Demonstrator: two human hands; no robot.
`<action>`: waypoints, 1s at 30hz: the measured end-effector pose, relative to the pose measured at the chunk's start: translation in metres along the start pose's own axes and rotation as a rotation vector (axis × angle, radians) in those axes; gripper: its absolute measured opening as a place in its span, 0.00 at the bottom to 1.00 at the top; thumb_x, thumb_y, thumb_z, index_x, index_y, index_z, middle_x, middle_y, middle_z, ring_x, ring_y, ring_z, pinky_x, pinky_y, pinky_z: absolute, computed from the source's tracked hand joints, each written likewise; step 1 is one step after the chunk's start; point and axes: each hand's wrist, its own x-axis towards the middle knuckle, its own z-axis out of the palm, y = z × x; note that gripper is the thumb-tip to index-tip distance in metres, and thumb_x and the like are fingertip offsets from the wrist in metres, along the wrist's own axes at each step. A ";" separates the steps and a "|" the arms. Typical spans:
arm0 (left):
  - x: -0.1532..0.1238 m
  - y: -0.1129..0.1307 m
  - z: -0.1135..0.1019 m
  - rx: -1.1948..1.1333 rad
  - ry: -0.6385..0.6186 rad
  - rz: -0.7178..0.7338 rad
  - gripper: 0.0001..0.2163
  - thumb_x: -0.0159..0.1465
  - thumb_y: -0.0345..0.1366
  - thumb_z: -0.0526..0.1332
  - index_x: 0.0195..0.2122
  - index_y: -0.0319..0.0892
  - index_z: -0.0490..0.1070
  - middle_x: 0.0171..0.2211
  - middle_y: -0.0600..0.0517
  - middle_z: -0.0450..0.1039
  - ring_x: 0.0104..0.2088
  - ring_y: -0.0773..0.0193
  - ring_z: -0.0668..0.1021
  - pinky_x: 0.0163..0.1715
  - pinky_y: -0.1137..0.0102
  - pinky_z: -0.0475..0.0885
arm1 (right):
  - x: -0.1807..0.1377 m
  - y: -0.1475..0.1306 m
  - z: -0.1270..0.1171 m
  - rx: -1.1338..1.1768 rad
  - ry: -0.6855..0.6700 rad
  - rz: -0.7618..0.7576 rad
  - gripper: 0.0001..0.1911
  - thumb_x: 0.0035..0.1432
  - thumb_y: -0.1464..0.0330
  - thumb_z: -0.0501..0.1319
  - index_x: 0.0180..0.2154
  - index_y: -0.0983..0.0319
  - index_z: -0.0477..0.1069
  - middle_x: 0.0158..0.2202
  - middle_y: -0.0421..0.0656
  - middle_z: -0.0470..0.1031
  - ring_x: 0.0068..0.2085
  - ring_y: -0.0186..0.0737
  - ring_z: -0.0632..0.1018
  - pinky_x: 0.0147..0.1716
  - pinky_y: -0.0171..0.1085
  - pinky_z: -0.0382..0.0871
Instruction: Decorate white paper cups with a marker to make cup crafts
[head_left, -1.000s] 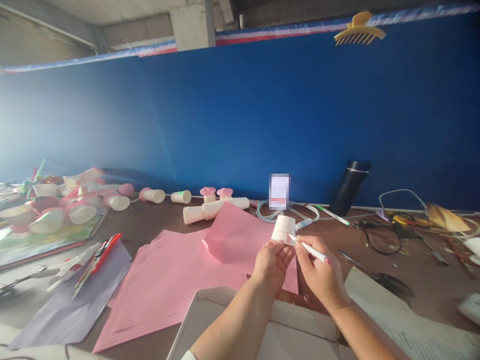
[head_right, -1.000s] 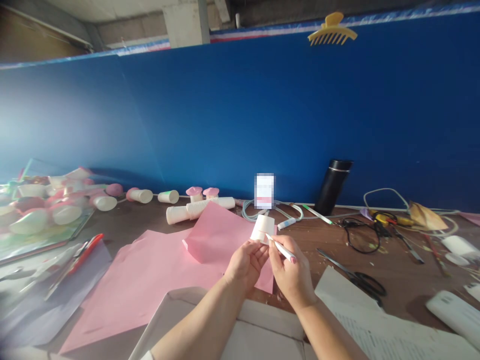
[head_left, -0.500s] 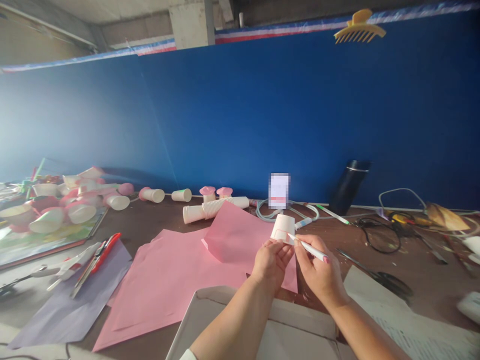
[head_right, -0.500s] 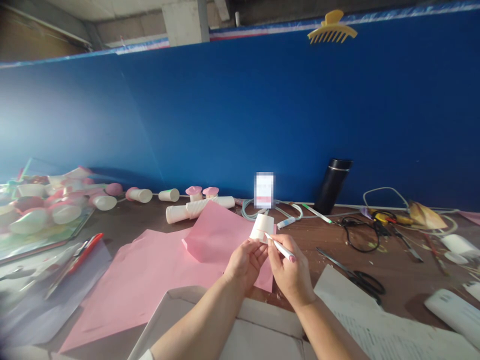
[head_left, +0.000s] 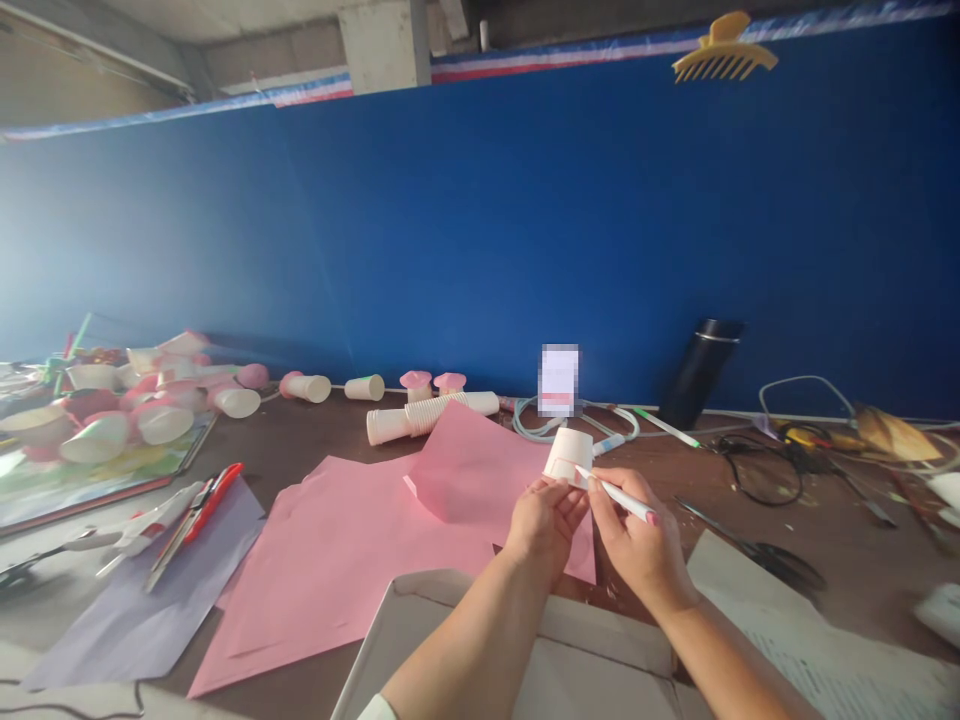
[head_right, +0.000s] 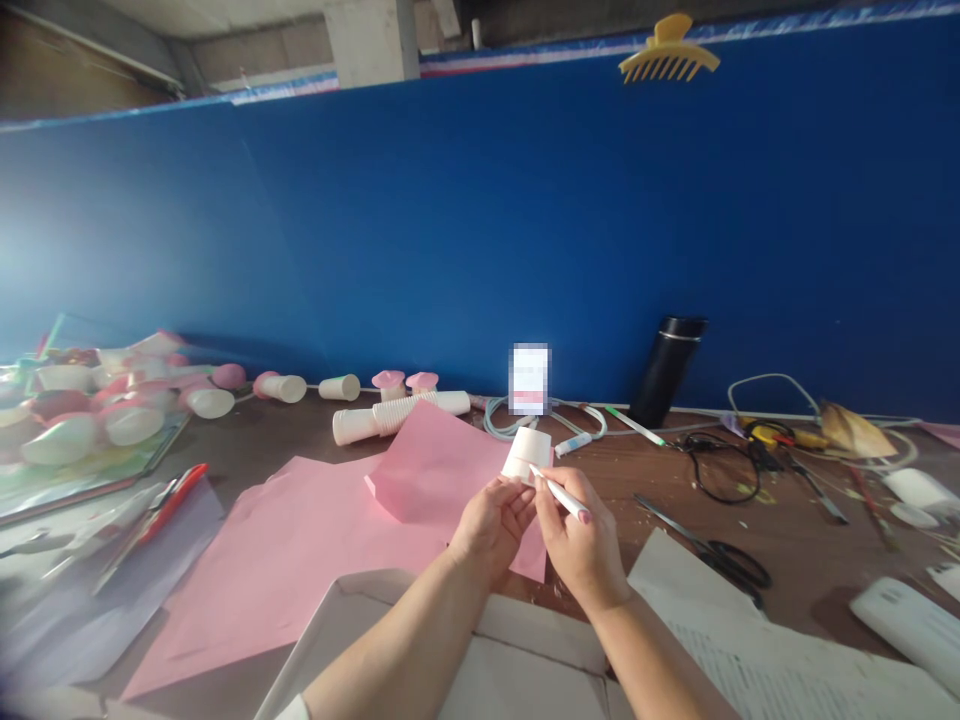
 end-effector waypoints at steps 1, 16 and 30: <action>0.000 0.000 0.000 0.001 0.000 -0.002 0.05 0.58 0.22 0.58 0.28 0.36 0.65 0.23 0.50 0.70 0.25 0.70 0.76 0.34 0.74 0.74 | 0.000 0.000 0.000 0.002 -0.003 0.003 0.09 0.61 0.63 0.56 0.40 0.61 0.69 0.34 0.46 0.77 0.33 0.39 0.78 0.32 0.33 0.71; 0.002 -0.002 -0.003 -0.003 -0.047 0.005 0.04 0.57 0.22 0.59 0.33 0.33 0.69 0.28 0.47 0.73 0.28 0.69 0.77 0.35 0.74 0.74 | 0.000 -0.001 -0.002 -0.012 -0.020 0.005 0.09 0.61 0.62 0.56 0.37 0.61 0.69 0.32 0.44 0.77 0.32 0.38 0.78 0.30 0.32 0.70; 0.003 -0.001 -0.002 0.008 -0.025 0.016 0.04 0.56 0.21 0.59 0.30 0.35 0.66 0.26 0.48 0.71 0.27 0.69 0.76 0.36 0.74 0.74 | -0.002 -0.001 -0.004 0.004 -0.049 0.029 0.08 0.60 0.63 0.57 0.36 0.60 0.69 0.31 0.42 0.77 0.31 0.37 0.78 0.30 0.31 0.69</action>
